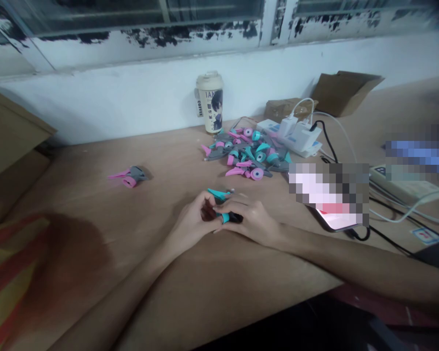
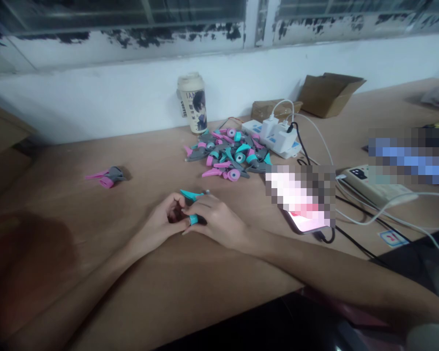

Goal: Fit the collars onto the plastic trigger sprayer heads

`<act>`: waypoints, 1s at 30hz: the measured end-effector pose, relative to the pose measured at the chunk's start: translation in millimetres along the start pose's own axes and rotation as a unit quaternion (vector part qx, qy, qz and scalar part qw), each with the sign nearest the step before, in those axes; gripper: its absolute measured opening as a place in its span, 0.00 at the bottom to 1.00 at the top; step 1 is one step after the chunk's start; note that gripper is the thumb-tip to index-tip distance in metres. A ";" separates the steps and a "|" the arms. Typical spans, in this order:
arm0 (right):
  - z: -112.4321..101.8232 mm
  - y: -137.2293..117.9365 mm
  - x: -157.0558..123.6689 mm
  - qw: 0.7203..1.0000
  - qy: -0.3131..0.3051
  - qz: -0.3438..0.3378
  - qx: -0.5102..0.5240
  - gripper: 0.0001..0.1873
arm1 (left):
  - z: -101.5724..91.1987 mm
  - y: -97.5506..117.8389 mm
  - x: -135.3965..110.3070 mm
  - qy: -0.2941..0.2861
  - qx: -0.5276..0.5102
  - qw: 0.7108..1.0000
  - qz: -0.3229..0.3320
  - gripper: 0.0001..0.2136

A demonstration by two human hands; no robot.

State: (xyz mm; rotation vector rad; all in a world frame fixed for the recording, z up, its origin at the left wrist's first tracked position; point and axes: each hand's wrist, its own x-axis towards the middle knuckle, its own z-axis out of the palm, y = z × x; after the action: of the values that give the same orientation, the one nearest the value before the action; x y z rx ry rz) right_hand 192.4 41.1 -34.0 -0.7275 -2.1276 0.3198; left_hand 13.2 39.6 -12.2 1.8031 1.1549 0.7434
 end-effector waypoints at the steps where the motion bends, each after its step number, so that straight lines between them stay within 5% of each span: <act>1: 0.0 1.8 0.8 1.000 0.000 -0.006 -0.003 0.09 | 0.8 0.0 -0.3 0.006 0.002 1.000 0.000 0.09; 12: -1.0 2.0 3.6 0.998 0.031 -0.006 -0.051 0.09 | 7.8 4.4 -3.2 0.065 0.029 0.997 0.020 0.08; 22: -7.8 -2.4 5.0 0.996 -0.023 0.020 -0.081 0.18 | 12.5 -0.5 -5.0 0.151 0.040 0.987 0.035 0.11; 30: -9.5 -6.9 2.6 0.991 -0.003 0.061 -0.116 0.16 | 17.6 11.9 -12.3 0.215 0.167 0.961 0.040 0.09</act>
State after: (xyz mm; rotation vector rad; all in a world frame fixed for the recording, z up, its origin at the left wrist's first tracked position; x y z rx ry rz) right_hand 196.0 36.8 -23.3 -0.9936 -2.1536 0.1401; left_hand 27.7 19.9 -10.2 2.0330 1.5739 1.0772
